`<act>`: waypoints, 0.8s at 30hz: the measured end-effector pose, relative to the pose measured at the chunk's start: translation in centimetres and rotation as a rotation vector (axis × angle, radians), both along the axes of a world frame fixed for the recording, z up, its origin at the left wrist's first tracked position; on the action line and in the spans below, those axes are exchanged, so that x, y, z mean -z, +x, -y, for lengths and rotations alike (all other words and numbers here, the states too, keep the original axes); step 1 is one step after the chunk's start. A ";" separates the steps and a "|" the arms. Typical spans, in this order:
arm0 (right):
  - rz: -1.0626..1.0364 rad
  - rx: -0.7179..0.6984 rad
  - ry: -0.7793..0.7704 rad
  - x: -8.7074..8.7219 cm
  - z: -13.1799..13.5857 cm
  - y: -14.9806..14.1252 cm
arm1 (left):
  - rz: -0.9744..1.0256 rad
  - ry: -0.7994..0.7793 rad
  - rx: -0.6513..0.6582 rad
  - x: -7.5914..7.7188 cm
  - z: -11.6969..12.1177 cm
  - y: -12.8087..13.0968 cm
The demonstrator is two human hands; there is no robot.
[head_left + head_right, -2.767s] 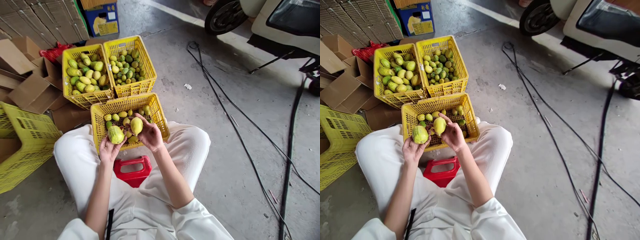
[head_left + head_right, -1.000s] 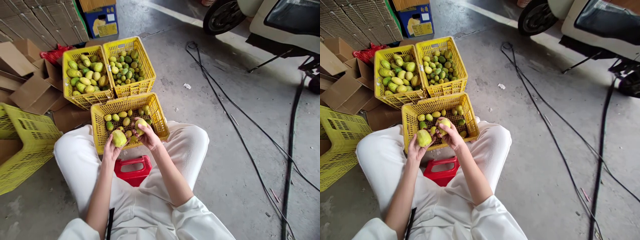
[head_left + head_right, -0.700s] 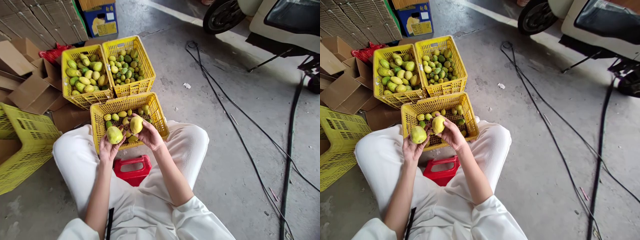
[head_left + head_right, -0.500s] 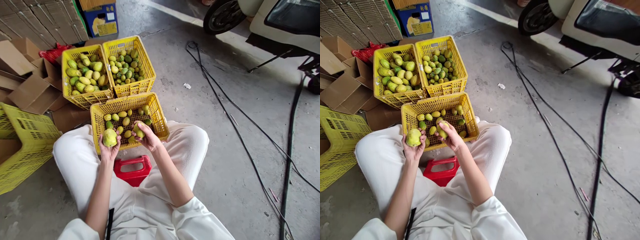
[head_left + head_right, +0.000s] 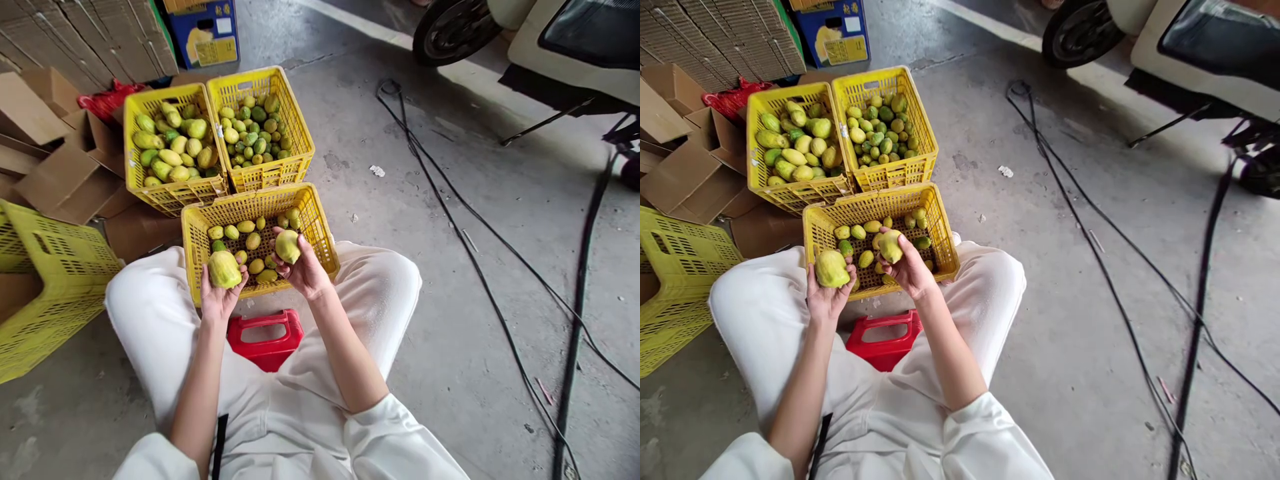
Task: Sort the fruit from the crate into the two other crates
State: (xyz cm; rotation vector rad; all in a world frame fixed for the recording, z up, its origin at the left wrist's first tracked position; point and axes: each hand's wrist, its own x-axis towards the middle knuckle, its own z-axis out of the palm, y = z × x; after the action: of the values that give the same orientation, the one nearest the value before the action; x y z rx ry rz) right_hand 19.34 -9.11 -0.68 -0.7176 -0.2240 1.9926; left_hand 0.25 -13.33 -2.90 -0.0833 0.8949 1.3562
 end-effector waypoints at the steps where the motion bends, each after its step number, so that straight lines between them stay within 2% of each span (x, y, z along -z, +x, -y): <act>1: 0.019 -0.004 -0.005 0.2 0.1 -0.1 | 0.004 0.006 0.014 0.1 0.0 0.0; 4: 0.058 -0.002 -0.001 0.2 0.2 -0.2 | -0.017 0.021 0.023 0.2 0.1 -0.1; 9: -0.078 -0.008 0.088 -0.8 0.0 0.0 | -0.025 -0.006 -0.017 -0.2 0.1 -0.3; 12: -0.073 -0.005 0.114 -1.0 0.0 -0.2 | -0.014 0.002 -0.049 -0.6 0.2 -0.2; 19: 0.071 0.059 -0.023 0.8 0.3 -1.1 | 0.010 0.069 0.050 -0.3 0.5 0.1; 24: 0.000 0.102 -0.064 1.1 0.1 -1.1 | -0.021 0.092 0.089 -0.4 0.5 -0.2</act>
State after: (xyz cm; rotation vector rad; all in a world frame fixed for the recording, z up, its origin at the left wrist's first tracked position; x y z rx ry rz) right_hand 18.29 -9.18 -1.80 -0.7557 -0.1215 1.9099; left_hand 0.06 -13.82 -2.46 0.0414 0.8425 1.3154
